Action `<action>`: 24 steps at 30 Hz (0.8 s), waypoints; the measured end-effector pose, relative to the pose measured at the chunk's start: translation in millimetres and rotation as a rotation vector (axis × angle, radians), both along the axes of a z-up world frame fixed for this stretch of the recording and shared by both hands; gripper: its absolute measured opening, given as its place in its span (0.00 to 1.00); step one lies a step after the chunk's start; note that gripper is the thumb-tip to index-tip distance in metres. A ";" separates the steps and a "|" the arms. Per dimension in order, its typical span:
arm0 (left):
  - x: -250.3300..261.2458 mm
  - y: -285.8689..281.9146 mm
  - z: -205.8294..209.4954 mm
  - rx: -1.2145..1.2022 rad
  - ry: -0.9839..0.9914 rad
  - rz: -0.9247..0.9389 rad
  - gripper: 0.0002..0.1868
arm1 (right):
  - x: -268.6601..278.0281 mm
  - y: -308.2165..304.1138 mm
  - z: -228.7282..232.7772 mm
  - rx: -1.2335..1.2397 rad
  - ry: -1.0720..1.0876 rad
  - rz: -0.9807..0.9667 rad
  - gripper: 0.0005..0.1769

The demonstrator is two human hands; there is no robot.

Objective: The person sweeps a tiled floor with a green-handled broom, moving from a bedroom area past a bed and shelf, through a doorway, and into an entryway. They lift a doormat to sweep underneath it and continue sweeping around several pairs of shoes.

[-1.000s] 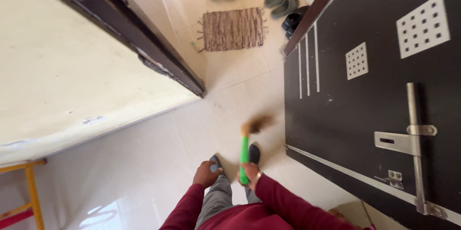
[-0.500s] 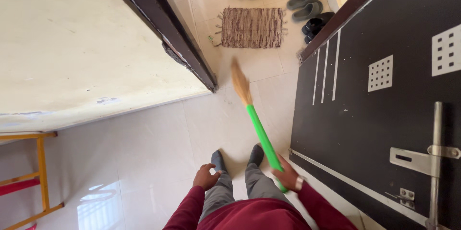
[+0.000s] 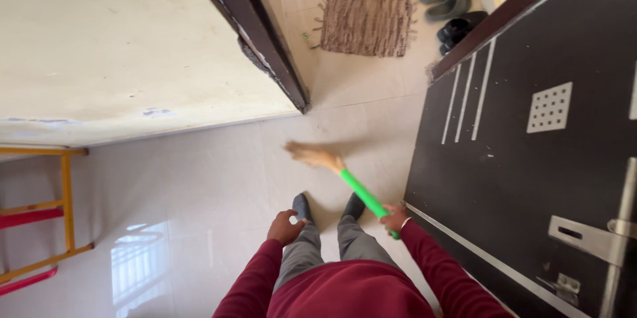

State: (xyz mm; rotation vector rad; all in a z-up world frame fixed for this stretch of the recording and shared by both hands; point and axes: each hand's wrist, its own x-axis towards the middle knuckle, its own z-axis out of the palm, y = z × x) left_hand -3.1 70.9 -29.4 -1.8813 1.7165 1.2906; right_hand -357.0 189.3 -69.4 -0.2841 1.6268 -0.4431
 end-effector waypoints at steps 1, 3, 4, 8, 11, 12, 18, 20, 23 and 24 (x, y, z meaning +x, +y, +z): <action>1.6 -1.4 2.8 -0.011 -0.001 0.015 0.28 | -6.5 -7.3 -0.8 -0.055 0.086 0.033 0.39; 5.9 3.0 4.6 -0.016 -0.001 0.041 0.29 | -27.6 -27.2 -0.3 -0.102 0.178 0.083 0.35; 9.7 4.6 4.2 -0.015 -0.001 0.054 0.29 | -36.9 -41.0 0.1 -0.098 0.185 0.102 0.34; 23.3 14.8 -3.6 -0.022 0.006 0.099 0.29 | -67.8 -89.4 6.8 -0.188 0.280 0.134 0.38; 25.9 22.4 -10.7 0.010 0.002 0.151 0.29 | -82.6 -108.6 20.4 -0.163 0.299 0.131 0.40; 25.3 25.9 -12.8 0.011 0.006 0.150 0.29 | -86.8 -107.0 27.7 -0.149 0.297 0.129 0.40; 16.5 40.4 -18.1 -0.003 0.049 0.171 0.29 | -96.1 -45.8 83.5 -0.284 0.360 0.191 0.42; 13.6 38.9 -18.3 0.018 0.063 0.191 0.29 | -97.4 -9.6 103.4 -0.333 0.416 0.248 0.43; 10.0 37.1 -17.2 0.043 0.051 0.189 0.29 | -98.9 36.7 131.0 -0.237 0.468 0.338 0.44; 8.2 34.4 -16.9 0.048 0.042 0.175 0.29 | -99.9 46.6 137.9 -0.127 0.413 0.321 0.44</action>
